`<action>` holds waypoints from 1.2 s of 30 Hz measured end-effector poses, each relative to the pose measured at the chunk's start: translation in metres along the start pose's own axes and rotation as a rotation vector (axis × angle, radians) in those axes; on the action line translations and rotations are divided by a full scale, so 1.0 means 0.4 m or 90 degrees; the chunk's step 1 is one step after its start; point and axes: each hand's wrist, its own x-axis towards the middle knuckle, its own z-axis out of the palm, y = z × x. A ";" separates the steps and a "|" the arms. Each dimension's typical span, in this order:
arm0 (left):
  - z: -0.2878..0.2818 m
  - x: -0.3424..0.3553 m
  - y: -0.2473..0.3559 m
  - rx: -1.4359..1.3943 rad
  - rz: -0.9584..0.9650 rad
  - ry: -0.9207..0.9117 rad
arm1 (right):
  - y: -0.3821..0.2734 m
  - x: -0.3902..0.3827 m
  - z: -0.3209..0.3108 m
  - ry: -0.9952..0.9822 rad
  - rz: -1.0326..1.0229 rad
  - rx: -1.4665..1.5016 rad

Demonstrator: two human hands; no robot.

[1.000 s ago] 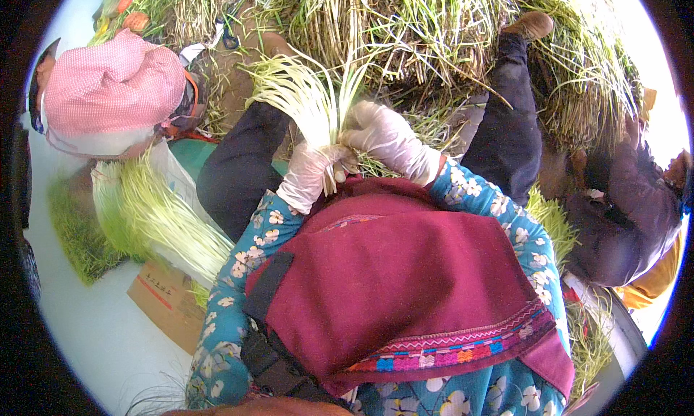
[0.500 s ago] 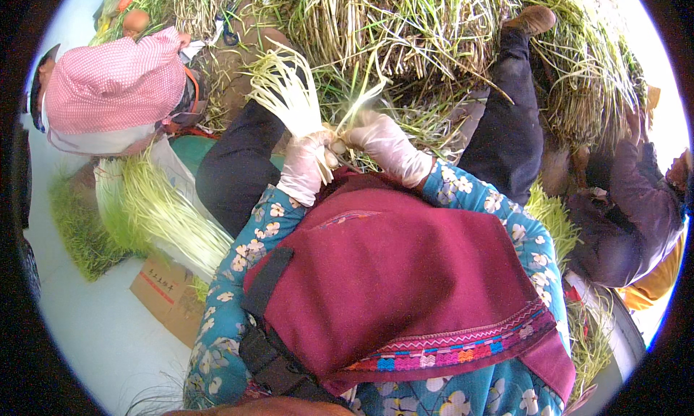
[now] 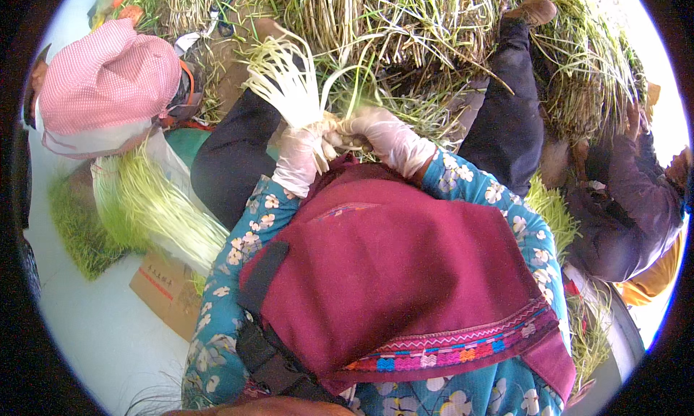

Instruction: The person sits on the floor and processes long green vegetables by hand. They pick up stalks from a large pile, trim the ends, and bundle them together, while other workers perform similar tasks nearby.

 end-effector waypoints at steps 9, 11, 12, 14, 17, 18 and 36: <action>-0.093 -0.035 0.129 -0.194 0.040 0.042 | 0.037 -0.010 -0.117 0.015 -0.217 -0.491; -0.141 -0.060 0.152 -0.220 0.082 0.026 | 0.044 -0.017 -0.176 0.114 -0.124 -0.860; -0.160 -0.071 0.156 -0.199 0.126 0.041 | 0.054 -0.020 -0.205 0.151 -0.143 -0.981; -0.193 -0.088 0.166 -0.198 0.192 0.010 | 0.066 -0.020 -0.271 0.177 -0.149 -1.128; -0.220 -0.107 0.169 -0.254 0.228 0.015 | 0.063 0.004 -0.348 0.246 -0.145 -1.342; -0.226 -0.115 0.170 -0.288 0.237 -0.001 | 0.053 0.013 -0.360 0.266 -0.090 -1.393; -0.239 -0.164 0.193 -0.420 0.275 -0.247 | 0.009 0.047 0.006 -0.240 -0.317 -0.873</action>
